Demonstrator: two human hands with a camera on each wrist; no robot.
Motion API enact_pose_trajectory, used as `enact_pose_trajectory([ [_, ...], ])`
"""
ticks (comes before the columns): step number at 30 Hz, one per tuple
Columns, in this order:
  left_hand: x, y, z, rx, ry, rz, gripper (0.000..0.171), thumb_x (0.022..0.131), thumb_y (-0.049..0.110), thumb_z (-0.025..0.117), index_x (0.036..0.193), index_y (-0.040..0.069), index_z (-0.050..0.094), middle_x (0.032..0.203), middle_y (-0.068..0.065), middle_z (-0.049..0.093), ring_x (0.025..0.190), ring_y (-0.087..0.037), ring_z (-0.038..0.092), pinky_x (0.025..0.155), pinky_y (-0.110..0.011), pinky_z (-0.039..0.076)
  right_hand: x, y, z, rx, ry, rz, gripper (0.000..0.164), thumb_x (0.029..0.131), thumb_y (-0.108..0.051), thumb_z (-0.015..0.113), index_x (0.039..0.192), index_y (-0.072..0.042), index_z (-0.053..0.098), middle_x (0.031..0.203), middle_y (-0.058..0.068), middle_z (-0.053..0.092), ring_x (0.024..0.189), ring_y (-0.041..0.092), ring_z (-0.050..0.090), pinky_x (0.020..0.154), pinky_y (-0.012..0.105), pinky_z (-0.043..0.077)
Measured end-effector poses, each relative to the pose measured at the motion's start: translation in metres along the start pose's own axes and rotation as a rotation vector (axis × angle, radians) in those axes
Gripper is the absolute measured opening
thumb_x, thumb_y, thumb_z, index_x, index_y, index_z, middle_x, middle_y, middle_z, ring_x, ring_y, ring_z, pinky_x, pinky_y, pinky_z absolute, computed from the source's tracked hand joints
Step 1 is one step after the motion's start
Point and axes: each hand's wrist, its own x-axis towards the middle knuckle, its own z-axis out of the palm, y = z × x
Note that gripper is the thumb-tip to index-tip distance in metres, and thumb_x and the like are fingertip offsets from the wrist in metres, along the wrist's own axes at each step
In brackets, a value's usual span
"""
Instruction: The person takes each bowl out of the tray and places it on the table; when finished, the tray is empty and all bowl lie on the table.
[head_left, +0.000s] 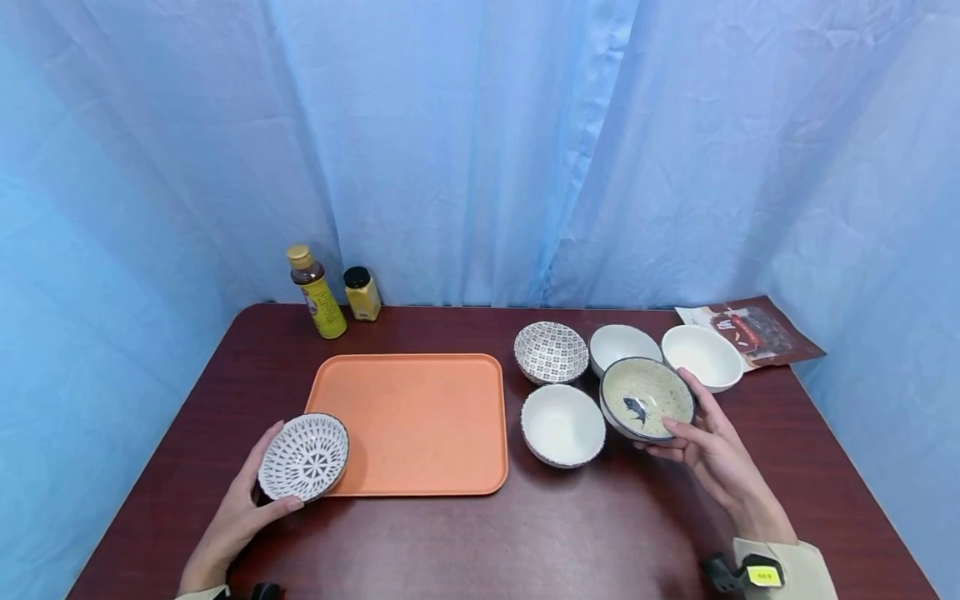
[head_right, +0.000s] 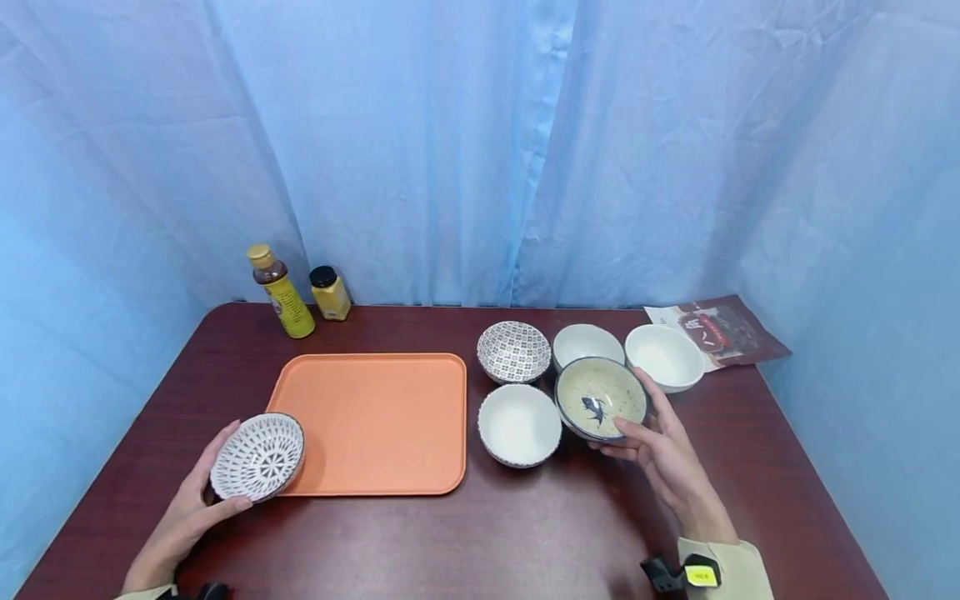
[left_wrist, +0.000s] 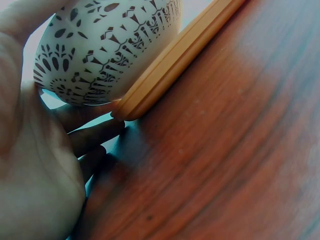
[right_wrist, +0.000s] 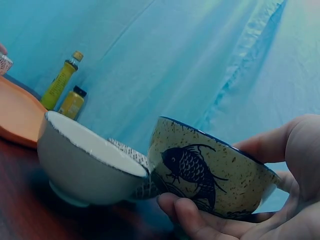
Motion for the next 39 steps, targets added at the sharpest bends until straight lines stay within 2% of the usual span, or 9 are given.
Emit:
enact_pose_trajectory([
  [7, 0.0, 0.0, 0.001, -0.014, 0.005, 0.019, 0.103, 0.084, 0.01, 0.075, 0.163, 0.027, 0.01, 0.167, -0.003, 0.017, 0.126, 0.025, 0.021, 0.091, -0.001, 0.022, -0.011, 0.003, -0.011, -0.059, 0.034, 0.042, 0.073, 0.103, 0.007, 0.037, 0.16, -0.029, 0.01, 0.139, -0.003, 0.035, 0.092, 0.03, 0.075, 0.077, 0.038, 0.06],
  [12, 0.0, 0.001, 0.0, -0.026, 0.003, 0.014, 0.103, 0.084, 0.01, 0.075, 0.163, 0.028, 0.01, 0.167, 0.001, 0.018, 0.126, 0.025, 0.022, 0.091, -0.003, 0.021, -0.019, 0.01, -0.02, -0.083, 0.048, 0.065, 0.075, 0.103, 0.005, 0.037, 0.162, -0.03, 0.005, 0.148, -0.003, 0.015, 0.093, 0.024, 0.075, 0.077, 0.037, 0.06],
  [15, 0.0, 0.001, 0.0, -0.024, 0.002, 0.012, 0.103, 0.084, 0.01, 0.075, 0.162, 0.029, 0.01, 0.167, -0.001, 0.018, 0.126, 0.025, 0.022, 0.091, -0.003, 0.022, -0.023, 0.015, -0.024, -0.08, 0.044, 0.076, 0.075, 0.104, 0.005, 0.036, 0.161, -0.032, 0.005, 0.151, -0.004, 0.007, 0.094, 0.022, 0.075, 0.078, 0.036, 0.06],
  [21, 0.0, 0.0, 0.0, -0.006, 0.006, 0.013, 0.103, 0.085, 0.011, 0.075, 0.163, 0.027, 0.01, 0.167, 0.003, 0.017, 0.126, 0.025, 0.021, 0.091, -0.003, 0.022, -0.026, 0.024, -0.027, -0.079, 0.014, 0.086, 0.074, 0.104, 0.005, 0.036, 0.16, -0.035, 0.009, 0.148, -0.006, 0.012, 0.093, 0.028, 0.076, 0.079, 0.037, 0.06],
  [30, -0.001, 0.0, 0.001, -0.013, 0.006, 0.008, 0.103, 0.085, 0.011, 0.075, 0.163, 0.028, 0.01, 0.167, 0.002, 0.016, 0.127, 0.024, 0.02, 0.093, -0.005, 0.021, -0.027, 0.029, -0.032, -0.092, 0.045, 0.112, 0.073, 0.104, 0.003, 0.038, 0.159, -0.038, 0.009, 0.146, -0.002, 0.013, 0.092, 0.029, 0.076, 0.078, 0.037, 0.06],
  [34, -0.001, 0.0, 0.0, -0.015, 0.003, 0.012, 0.103, 0.085, 0.01, 0.075, 0.163, 0.027, 0.01, 0.167, 0.003, 0.016, 0.127, 0.024, 0.02, 0.091, -0.003, 0.021, -0.027, 0.031, -0.033, -0.074, 0.041, 0.121, 0.074, 0.105, 0.003, 0.036, 0.159, -0.038, 0.007, 0.152, 0.01, -0.006, 0.093, 0.029, 0.076, 0.08, 0.038, 0.06],
  [36, -0.001, 0.0, 0.0, -0.014, 0.002, 0.012, 0.103, 0.085, 0.01, 0.075, 0.163, 0.027, 0.01, 0.167, 0.004, 0.016, 0.127, 0.024, 0.02, 0.092, -0.004, 0.022, -0.027, 0.032, -0.034, -0.068, 0.041, 0.123, 0.074, 0.105, 0.003, 0.036, 0.159, -0.038, 0.007, 0.152, 0.012, -0.009, 0.093, 0.03, 0.075, 0.081, 0.038, 0.06],
  [38, 0.0, 0.0, 0.0, -0.013, 0.0, 0.005, 0.103, 0.085, 0.011, 0.075, 0.163, 0.028, 0.01, 0.167, 0.003, 0.015, 0.127, 0.024, 0.02, 0.095, -0.007, 0.022, -0.027, 0.033, -0.035, -0.058, 0.038, 0.12, 0.074, 0.105, 0.003, 0.035, 0.159, -0.038, 0.007, 0.152, 0.009, -0.001, 0.094, 0.03, 0.075, 0.081, 0.038, 0.06],
  [39, 0.0, 0.0, 0.0, -0.014, -0.001, 0.0, 0.104, 0.085, 0.011, 0.075, 0.163, 0.029, 0.009, 0.167, 0.002, 0.015, 0.127, 0.024, 0.02, 0.101, -0.011, 0.023, -0.027, 0.034, -0.035, -0.053, 0.036, 0.117, 0.074, 0.105, 0.004, 0.035, 0.159, -0.038, 0.007, 0.151, 0.006, 0.006, 0.094, 0.03, 0.075, 0.081, 0.038, 0.06],
])
